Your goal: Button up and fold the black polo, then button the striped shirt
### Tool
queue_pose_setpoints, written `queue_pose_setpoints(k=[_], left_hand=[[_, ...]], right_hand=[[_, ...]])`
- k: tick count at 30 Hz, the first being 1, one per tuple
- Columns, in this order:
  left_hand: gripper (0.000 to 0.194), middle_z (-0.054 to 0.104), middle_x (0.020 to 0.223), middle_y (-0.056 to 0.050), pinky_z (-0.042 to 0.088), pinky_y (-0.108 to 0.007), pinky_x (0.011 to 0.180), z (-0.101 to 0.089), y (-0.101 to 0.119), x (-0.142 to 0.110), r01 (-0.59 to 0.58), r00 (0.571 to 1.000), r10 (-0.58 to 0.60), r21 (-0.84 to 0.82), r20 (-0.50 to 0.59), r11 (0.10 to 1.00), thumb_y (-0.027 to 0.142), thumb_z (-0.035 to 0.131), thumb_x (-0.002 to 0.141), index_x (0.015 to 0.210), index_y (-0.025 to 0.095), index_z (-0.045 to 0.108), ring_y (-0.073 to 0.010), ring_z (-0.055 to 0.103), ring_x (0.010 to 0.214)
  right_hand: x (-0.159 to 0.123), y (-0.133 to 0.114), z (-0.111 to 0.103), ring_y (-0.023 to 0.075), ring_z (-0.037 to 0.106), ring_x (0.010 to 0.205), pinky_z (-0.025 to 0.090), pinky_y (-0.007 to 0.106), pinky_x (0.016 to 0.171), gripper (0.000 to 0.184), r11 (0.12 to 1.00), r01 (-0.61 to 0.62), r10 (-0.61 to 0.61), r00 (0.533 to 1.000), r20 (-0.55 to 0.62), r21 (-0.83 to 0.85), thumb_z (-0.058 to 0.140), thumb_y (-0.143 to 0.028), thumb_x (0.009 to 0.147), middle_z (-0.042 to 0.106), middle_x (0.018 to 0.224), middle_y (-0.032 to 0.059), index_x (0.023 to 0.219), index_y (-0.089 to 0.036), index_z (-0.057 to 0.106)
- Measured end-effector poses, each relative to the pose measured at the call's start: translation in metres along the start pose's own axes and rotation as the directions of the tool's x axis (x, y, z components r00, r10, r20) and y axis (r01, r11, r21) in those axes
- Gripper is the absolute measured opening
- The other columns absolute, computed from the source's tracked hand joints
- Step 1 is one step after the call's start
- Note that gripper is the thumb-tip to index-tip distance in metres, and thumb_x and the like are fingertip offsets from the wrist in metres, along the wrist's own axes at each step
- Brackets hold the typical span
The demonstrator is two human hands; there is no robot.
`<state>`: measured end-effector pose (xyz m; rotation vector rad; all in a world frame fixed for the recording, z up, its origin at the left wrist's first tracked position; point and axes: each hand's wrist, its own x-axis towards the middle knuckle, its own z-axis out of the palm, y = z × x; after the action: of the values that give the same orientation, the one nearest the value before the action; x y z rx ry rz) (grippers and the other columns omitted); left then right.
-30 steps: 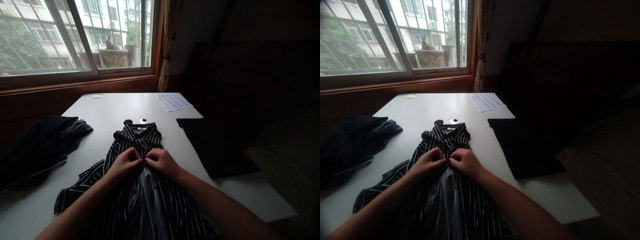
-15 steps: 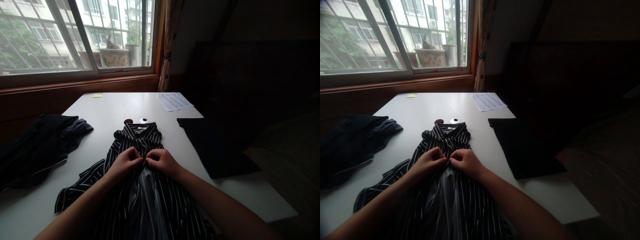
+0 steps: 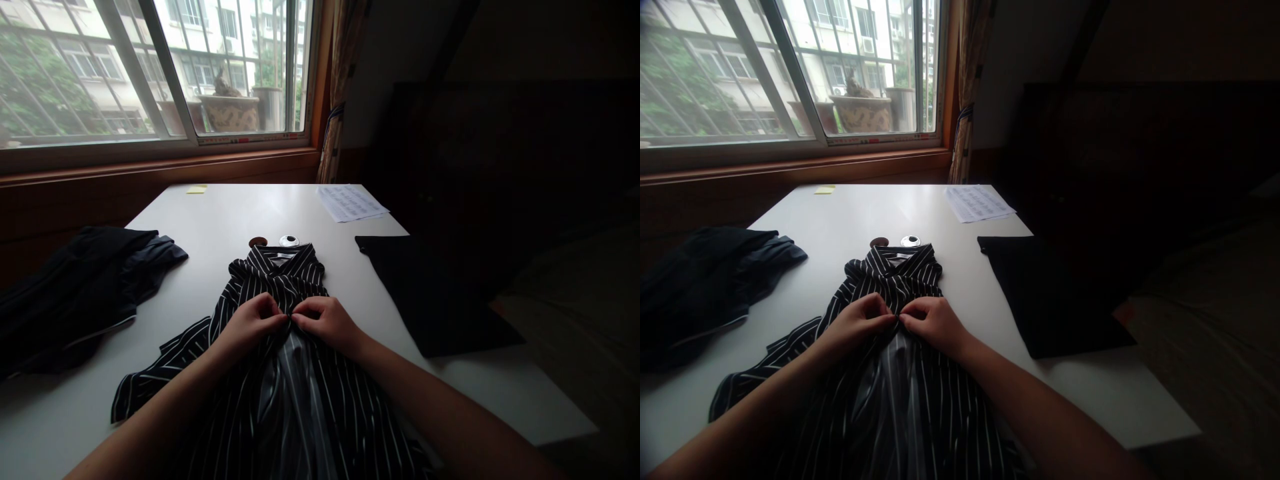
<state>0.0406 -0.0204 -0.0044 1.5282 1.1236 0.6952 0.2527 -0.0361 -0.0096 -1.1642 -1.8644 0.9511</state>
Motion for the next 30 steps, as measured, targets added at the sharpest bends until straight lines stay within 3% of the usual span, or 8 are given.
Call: queue_pose_setpoints(k=[15, 20, 26, 30], left_hand=[[0.025, 0.067, 0.079, -0.002, 0.046, -0.027, 0.066, 0.0006, -0.0012, 0.0007, 0.0, 1.0, 0.001, 0.03, -0.021, 1.0, 0.039, 0.071, 0.075, 0.076, 0.019, 0.057, -0.0178, 0.061, 0.073], [0.028, 0.068, 0.08, -0.002, 0.047, -0.028, 0.067, 0.0001, -0.0018, 0.0, -0.003, 1.0, 0.004, 0.022, -0.028, 1.0, 0.043, 0.072, 0.074, 0.076, 0.019, 0.058, -0.018, 0.062, 0.073], [0.031, 0.069, 0.08, -0.002, 0.047, -0.028, 0.067, -0.001, -0.0013, -0.0004, 0.017, 1.0, -0.017, -0.027, -0.021, 0.999, 0.045, 0.073, 0.074, 0.077, 0.019, 0.057, -0.0179, 0.062, 0.073], [0.03, 0.07, 0.083, -0.003, 0.049, -0.029, 0.07, -0.0018, -0.0027, -0.0001, 0.012, 1.0, -0.012, -0.044, -0.006, 0.999, 0.044, 0.073, 0.074, 0.078, 0.019, 0.057, -0.0193, 0.064, 0.077]], right_hand=[[-0.0002, 0.0023, -0.0016, 0.0187, 0.071, 0.082, 0.053, 0.03, 0.077, 0.019, 0.997, -0.034, 0.031, 0.999, 0.037, 0.076, 0.068, -0.035, 0.085, 0.077, 0.088, 0.0029, 0.091, -0.02, 0.078], [-0.0007, 0.0014, -0.0044, 0.0179, 0.069, 0.081, 0.053, 0.03, 0.077, 0.025, 0.988, -0.086, 0.073, 0.993, 0.098, 0.132, 0.065, -0.039, 0.087, 0.076, 0.086, 0.0025, 0.095, -0.02, 0.078], [-0.0003, 0.004, -0.0053, 0.009, 0.056, 0.05, 0.045, 0.021, 0.051, 0.031, 0.954, -0.222, 0.186, 0.966, 0.18, 0.2, 0.06, -0.039, 0.089, 0.073, 0.074, 0.0005, 0.107, -0.019, 0.075], [0.001, 0.0055, -0.0019, 0.0152, 0.068, 0.075, 0.052, 0.026, 0.07, 0.022, 0.969, -0.155, 0.135, 0.984, 0.115, 0.193, 0.069, -0.033, 0.082, 0.076, 0.087, 0.002, 0.098, -0.02, 0.077]])
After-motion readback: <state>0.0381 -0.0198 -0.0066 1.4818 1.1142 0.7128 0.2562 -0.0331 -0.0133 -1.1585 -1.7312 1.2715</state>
